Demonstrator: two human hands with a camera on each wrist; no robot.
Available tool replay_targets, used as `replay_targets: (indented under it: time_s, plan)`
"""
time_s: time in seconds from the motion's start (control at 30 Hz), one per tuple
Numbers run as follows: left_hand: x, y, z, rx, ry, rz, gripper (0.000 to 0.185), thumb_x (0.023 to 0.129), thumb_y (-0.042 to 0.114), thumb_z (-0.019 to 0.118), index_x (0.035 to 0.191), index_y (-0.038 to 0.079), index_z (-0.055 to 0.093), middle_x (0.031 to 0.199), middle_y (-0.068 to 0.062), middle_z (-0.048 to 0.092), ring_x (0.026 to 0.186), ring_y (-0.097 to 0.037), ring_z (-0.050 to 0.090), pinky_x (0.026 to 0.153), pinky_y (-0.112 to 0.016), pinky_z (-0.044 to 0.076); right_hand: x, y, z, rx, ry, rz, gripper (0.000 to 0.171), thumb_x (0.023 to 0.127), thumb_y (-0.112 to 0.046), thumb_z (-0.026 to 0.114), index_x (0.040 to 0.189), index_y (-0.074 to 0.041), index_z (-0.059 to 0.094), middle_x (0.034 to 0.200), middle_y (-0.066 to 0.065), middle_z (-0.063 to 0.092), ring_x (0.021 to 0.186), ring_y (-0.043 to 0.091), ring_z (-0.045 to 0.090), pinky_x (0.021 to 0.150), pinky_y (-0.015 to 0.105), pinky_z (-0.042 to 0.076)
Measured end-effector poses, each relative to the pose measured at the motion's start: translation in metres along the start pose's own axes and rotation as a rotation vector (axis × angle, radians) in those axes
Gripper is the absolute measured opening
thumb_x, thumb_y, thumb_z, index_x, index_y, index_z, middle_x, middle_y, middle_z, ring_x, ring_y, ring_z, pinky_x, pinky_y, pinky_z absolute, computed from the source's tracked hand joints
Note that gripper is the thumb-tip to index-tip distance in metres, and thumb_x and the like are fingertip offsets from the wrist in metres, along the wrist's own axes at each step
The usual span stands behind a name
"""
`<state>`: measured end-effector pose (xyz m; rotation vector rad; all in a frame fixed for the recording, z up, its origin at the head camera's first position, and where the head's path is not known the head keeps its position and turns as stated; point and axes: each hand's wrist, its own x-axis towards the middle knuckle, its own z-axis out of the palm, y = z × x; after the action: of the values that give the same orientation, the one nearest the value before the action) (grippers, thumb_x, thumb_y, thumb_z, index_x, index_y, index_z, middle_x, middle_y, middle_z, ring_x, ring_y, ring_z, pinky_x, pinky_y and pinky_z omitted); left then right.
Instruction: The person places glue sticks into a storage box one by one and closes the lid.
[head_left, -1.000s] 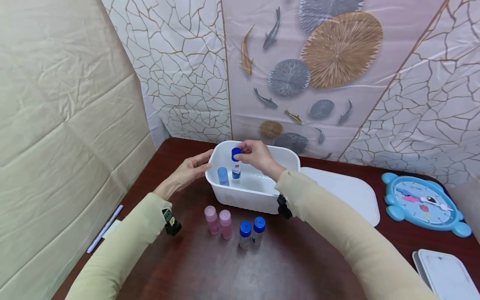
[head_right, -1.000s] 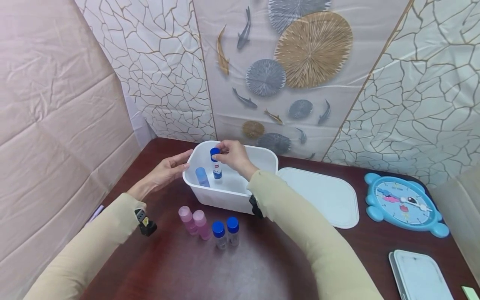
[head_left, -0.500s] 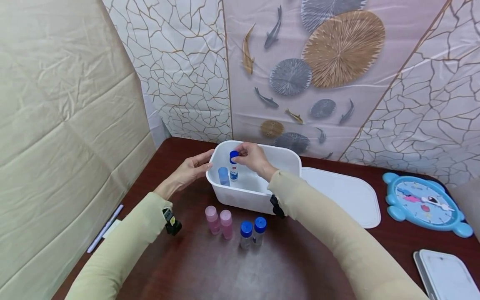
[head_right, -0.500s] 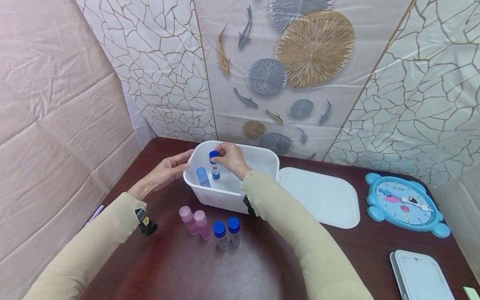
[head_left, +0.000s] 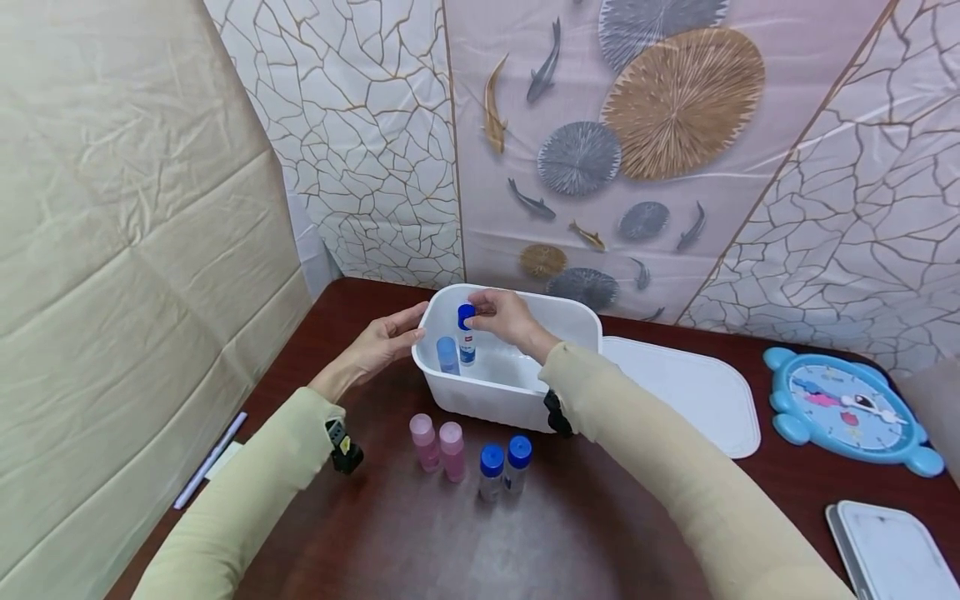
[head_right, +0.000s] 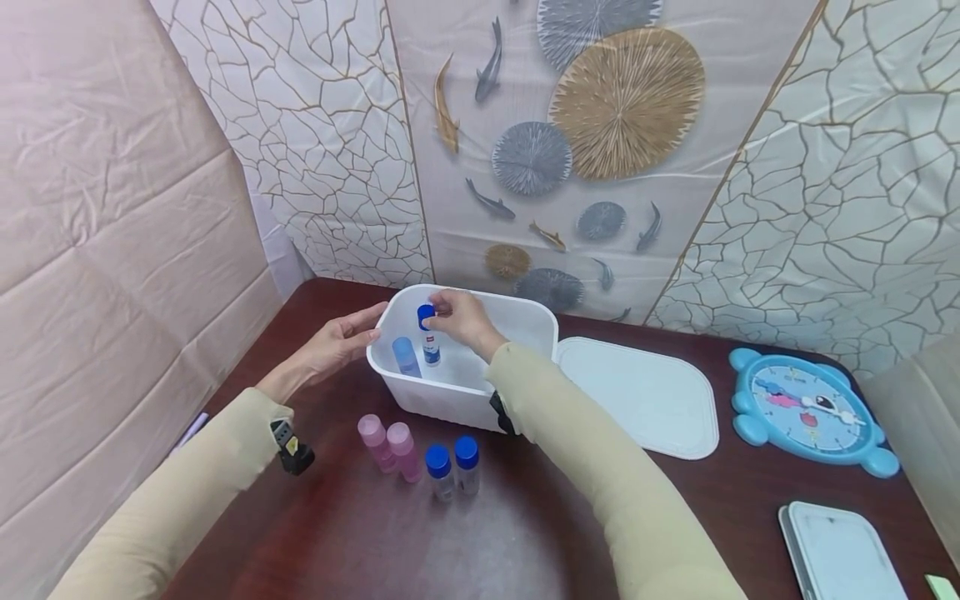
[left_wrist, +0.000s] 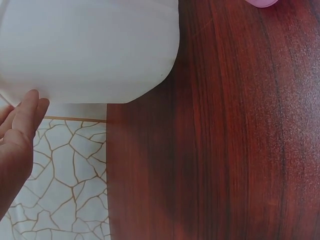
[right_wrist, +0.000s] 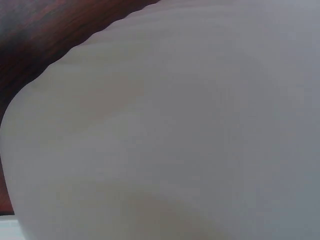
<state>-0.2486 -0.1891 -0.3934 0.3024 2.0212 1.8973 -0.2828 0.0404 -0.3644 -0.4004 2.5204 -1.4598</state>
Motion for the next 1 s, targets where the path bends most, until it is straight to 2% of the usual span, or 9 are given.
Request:
replay_targets:
  time_s: [0.17, 0.33, 0.5, 0.63, 0.77, 0.87, 1.0]
  plan:
    - [0.000, 0.000, 0.000, 0.014, 0.009, -0.005, 0.058, 0.095, 0.013, 0.055, 0.148, 0.013, 0.031, 0.151, -0.010, 0.033, 0.133, -0.030, 0.041, 0.104, -0.042, 0.040, -0.016, -0.011, -0.017, 0.074, 0.044, -0.073, 0.037, 0.089, -0.005, 0.063, 0.123, 0.006, 0.056, 0.120, 0.023, 0.061, 0.110, 0.030, 0.060, 0.094, 0.034, 0.050]
    - [-0.001, 0.001, 0.000, 0.021, 0.012, -0.008, 0.058, 0.095, 0.015, 0.055, 0.148, 0.014, 0.032, 0.151, -0.009, 0.034, 0.132, -0.030, 0.042, 0.106, -0.045, 0.038, -0.058, -0.022, -0.036, 0.177, 0.058, -0.186, 0.031, 0.089, -0.005, 0.064, 0.118, 0.004, 0.060, 0.115, 0.021, 0.064, 0.099, 0.018, 0.064, 0.085, 0.025, 0.053]
    - [0.000, 0.001, 0.000, 0.018, 0.016, -0.022, 0.058, 0.095, 0.014, 0.055, 0.148, 0.015, 0.032, 0.150, -0.008, 0.035, 0.131, -0.029, 0.044, 0.104, -0.042, 0.040, -0.114, -0.012, -0.042, 0.227, -0.051, -0.231, 0.030, 0.088, -0.007, 0.064, 0.117, 0.003, 0.061, 0.112, 0.017, 0.067, 0.099, 0.011, 0.065, 0.083, 0.022, 0.053]
    - [-0.001, 0.001, -0.001, 0.021, 0.016, -0.025, 0.058, 0.095, 0.015, 0.056, 0.148, 0.016, 0.032, 0.150, -0.008, 0.035, 0.131, -0.029, 0.043, 0.105, -0.044, 0.039, -0.148, 0.011, -0.039, 0.240, -0.177, -0.235, 0.032, 0.087, -0.010, 0.067, 0.117, 0.001, 0.061, 0.114, 0.016, 0.066, 0.106, 0.022, 0.063, 0.087, 0.023, 0.053]
    - [-0.002, 0.002, -0.002, 0.005, 0.008, -0.014, 0.059, 0.094, 0.016, 0.057, 0.148, 0.016, 0.032, 0.150, -0.008, 0.035, 0.131, -0.030, 0.043, 0.106, -0.048, 0.037, -0.163, 0.034, -0.031, 0.315, -0.308, -0.256, 0.039, 0.086, -0.009, 0.068, 0.120, 0.006, 0.057, 0.118, 0.026, 0.060, 0.110, 0.029, 0.060, 0.091, 0.028, 0.051]
    - [-0.002, 0.002, -0.002, 0.001, 0.005, -0.018, 0.059, 0.094, 0.017, 0.057, 0.148, 0.016, 0.032, 0.150, -0.007, 0.035, 0.130, -0.030, 0.044, 0.106, -0.048, 0.037, -0.166, 0.045, -0.027, 0.358, -0.378, -0.272, 0.043, 0.085, -0.008, 0.068, 0.122, 0.009, 0.053, 0.120, 0.029, 0.057, 0.110, 0.020, 0.061, 0.093, 0.027, 0.050]
    - [-0.002, 0.002, 0.001, 0.017, 0.003, -0.027, 0.060, 0.094, 0.018, 0.058, 0.148, 0.016, 0.031, 0.151, -0.008, 0.034, 0.130, -0.030, 0.044, 0.106, -0.048, 0.038, -0.168, 0.053, -0.023, 0.370, -0.420, -0.276, 0.045, 0.085, -0.009, 0.069, 0.122, 0.010, 0.053, 0.121, 0.029, 0.056, 0.108, 0.009, 0.060, 0.094, 0.027, 0.049]
